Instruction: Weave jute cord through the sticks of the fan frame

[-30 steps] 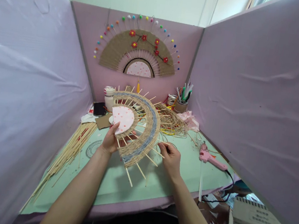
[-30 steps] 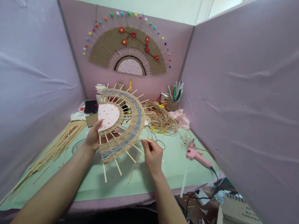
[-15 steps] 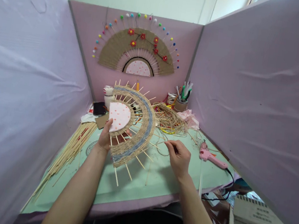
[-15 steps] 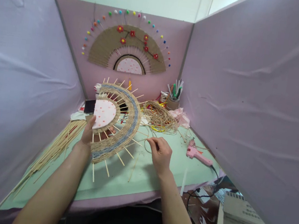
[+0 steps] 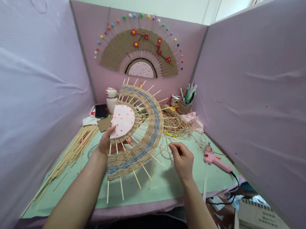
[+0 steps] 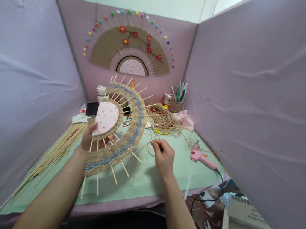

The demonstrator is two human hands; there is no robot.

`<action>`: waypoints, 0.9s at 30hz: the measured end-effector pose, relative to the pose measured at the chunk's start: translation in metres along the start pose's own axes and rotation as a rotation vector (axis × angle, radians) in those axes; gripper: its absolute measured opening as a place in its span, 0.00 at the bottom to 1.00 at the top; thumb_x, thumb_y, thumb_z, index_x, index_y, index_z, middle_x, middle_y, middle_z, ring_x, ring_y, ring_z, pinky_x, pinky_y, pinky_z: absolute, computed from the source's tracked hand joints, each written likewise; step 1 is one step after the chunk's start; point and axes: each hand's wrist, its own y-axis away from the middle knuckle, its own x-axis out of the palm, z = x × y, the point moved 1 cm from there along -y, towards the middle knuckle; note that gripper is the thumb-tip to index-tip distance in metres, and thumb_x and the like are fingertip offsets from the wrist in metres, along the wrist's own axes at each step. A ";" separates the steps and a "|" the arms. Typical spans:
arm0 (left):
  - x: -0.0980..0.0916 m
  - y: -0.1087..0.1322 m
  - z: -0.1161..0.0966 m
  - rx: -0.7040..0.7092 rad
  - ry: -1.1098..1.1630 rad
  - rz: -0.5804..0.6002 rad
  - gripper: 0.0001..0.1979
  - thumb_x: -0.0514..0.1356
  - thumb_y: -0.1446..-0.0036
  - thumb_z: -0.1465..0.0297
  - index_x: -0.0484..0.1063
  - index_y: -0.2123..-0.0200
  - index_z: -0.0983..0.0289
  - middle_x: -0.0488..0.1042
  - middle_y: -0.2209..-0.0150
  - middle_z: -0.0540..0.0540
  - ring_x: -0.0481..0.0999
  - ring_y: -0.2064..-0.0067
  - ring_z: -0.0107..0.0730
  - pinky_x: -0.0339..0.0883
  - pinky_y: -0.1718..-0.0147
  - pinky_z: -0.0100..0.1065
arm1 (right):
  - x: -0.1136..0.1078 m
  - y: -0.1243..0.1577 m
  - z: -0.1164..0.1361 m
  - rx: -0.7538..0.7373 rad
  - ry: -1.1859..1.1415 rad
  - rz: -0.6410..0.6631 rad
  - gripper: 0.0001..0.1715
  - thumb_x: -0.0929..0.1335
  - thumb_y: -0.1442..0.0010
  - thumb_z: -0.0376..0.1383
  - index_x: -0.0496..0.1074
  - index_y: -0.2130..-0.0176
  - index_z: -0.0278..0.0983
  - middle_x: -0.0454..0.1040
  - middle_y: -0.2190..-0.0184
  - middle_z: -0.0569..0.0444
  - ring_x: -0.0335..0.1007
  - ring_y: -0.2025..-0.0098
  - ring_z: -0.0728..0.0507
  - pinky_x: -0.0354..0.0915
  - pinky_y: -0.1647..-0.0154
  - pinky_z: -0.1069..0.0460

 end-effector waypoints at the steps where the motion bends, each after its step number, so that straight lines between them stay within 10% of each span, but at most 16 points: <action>1: 0.000 0.000 0.001 -0.016 -0.007 0.013 0.31 0.55 0.47 0.54 0.65 0.45 0.68 0.76 0.68 0.63 0.76 0.62 0.49 0.71 0.74 0.39 | 0.002 0.000 0.001 0.012 -0.005 0.011 0.12 0.68 0.42 0.42 0.73 0.71 0.36 0.70 0.78 0.56 0.63 0.75 0.48 0.60 0.73 0.54; 27: -0.032 0.023 -0.015 -0.164 0.107 -0.178 0.27 0.46 0.42 0.59 0.67 0.46 0.68 0.77 0.66 0.65 0.77 0.60 0.52 0.71 0.64 0.46 | 0.012 0.005 0.005 -0.220 0.252 0.061 0.12 0.67 0.40 0.40 0.72 0.73 0.37 0.68 0.80 0.56 0.61 0.77 0.49 0.59 0.73 0.53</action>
